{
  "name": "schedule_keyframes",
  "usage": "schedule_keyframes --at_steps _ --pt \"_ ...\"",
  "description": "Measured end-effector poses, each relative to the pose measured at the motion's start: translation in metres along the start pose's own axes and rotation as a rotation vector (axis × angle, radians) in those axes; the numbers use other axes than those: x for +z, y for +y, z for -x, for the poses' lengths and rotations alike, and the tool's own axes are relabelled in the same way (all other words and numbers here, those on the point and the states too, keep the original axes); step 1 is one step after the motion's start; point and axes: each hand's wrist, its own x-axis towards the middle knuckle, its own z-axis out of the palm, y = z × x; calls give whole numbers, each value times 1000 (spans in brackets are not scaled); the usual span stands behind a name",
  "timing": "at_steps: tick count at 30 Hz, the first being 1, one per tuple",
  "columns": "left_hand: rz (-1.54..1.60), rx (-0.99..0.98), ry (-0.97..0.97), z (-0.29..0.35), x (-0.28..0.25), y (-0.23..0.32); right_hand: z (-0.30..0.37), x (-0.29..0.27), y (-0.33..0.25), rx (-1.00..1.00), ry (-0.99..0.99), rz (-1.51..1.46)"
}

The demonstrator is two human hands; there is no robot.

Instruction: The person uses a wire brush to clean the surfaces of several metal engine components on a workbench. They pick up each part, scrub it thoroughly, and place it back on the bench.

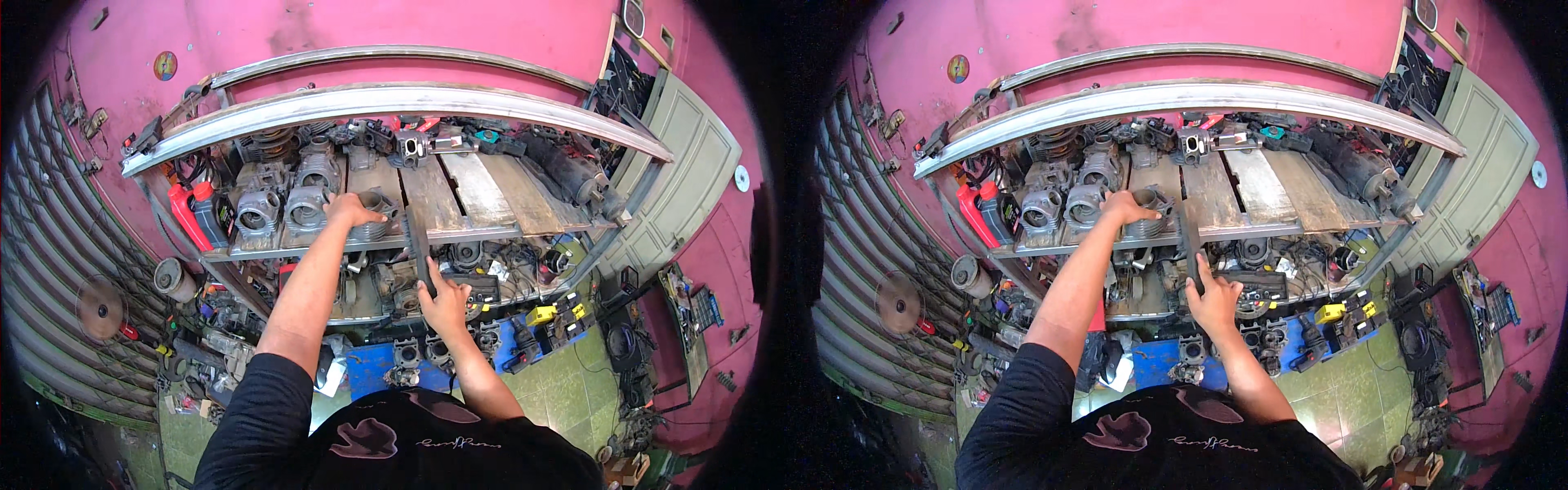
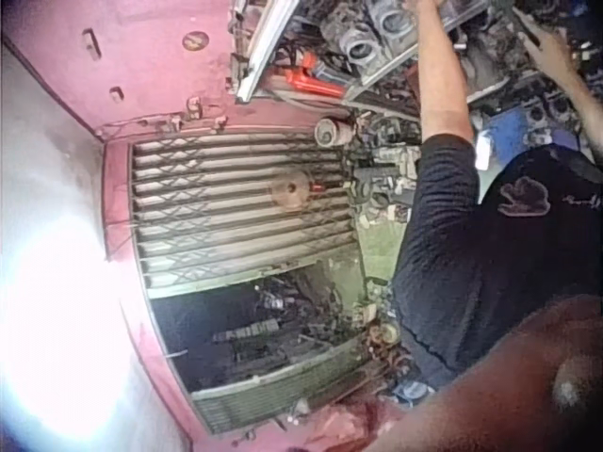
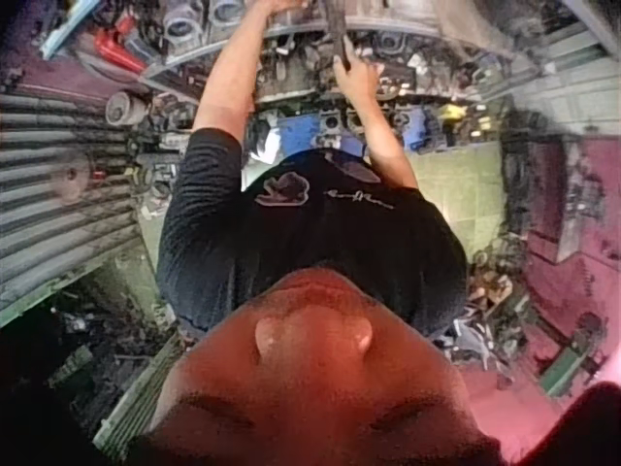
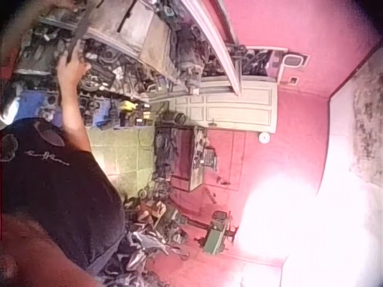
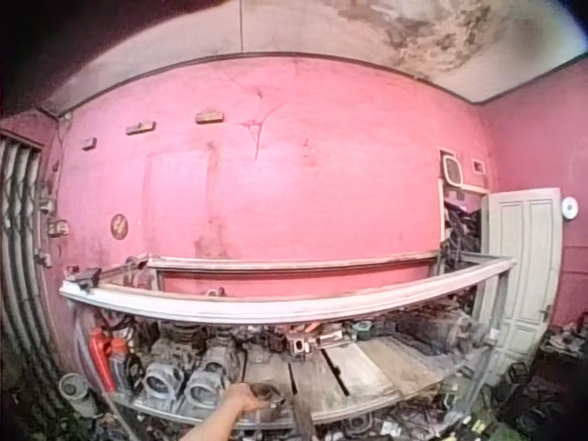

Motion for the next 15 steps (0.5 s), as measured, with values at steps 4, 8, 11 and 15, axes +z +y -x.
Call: schedule_keyframes --at_steps 4,8,11,15 --pt "-18 -172 49 20 2 43 -3 5 9 30 -16 -26" --pt "125 -124 -10 21 -4 42 -1 0 19 78 -21 -87" --pt "24 149 -49 18 -18 25 -4 -5 29 113 -32 -97" --pt "-87 474 55 4 -8 4 -6 -2 31 108 -28 -137"
